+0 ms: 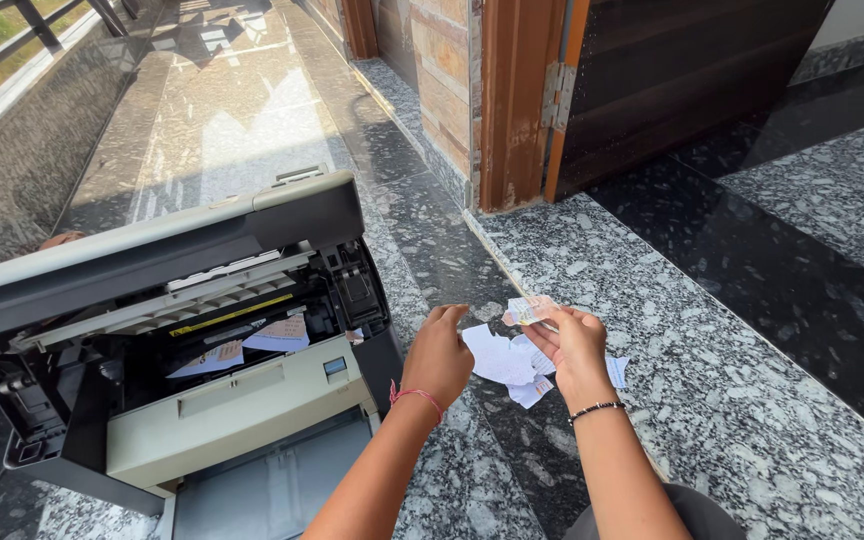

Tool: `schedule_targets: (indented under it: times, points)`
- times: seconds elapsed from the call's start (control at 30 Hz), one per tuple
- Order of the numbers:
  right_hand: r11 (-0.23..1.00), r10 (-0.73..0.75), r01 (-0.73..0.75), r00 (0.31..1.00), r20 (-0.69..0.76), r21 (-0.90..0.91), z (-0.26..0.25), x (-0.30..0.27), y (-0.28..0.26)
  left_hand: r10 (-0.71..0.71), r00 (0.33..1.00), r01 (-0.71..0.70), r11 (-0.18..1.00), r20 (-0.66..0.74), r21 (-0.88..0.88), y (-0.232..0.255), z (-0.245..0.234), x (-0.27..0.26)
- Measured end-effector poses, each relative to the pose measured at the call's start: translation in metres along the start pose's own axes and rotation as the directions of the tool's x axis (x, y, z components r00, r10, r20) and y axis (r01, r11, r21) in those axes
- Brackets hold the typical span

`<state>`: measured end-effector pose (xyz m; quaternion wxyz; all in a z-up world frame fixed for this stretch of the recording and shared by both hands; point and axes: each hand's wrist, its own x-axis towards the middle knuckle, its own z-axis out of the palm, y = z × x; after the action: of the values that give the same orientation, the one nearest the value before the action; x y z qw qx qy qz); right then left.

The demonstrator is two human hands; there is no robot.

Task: The person sits on the floor in front of an HP all-in-one printer, opens the paper tray and front access panel, lifts the scanner lid, and pulls torn jammed paper scraps out of the printer mechanism, placing the removed pieces on the floor beside them.

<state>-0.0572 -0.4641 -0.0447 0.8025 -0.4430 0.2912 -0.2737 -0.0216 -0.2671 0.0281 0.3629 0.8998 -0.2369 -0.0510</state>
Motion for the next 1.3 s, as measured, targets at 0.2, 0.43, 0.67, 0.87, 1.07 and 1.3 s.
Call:
schedule_targets:
  times: [0.2,0.43,0.67,0.87,1.07,1.3]
  points:
    - [0.990,0.018,-0.030,0.995,-0.094,-0.137,-0.006,0.029,0.041,0.004,1.000,-0.004,0.999,-0.002,0.051,-0.007,0.014,0.007]
    - [0.859,-0.107,-0.087,0.933,-0.344,-0.504,-0.003,0.030,0.069,0.065,0.997,-0.060,0.994,-0.050,0.089,-0.017,0.015,0.005]
    - [0.686,-0.428,0.270,0.901,-0.074,-0.676,0.033,-0.003,0.050,0.113,0.969,-0.107,0.993,-0.218,0.040,-0.021,-0.014,-0.004]
    - [0.422,-0.619,0.679,0.700,0.356,-0.601,0.085,-0.068,0.033,0.220,0.869,-0.239,0.971,-0.443,0.013,-0.021,-0.051,-0.025]
    - [0.330,-0.607,0.851,0.523,0.598,-0.408,0.130,-0.128,0.028,0.210,0.780,-0.231,0.972,-0.590,0.041,-0.044,-0.084,-0.044]
    - [0.147,-0.558,0.905,0.410,0.722,-0.400,0.156,-0.157,0.045,0.151,0.756,-0.124,0.988,-0.636,0.086,-0.093,-0.102,-0.050]
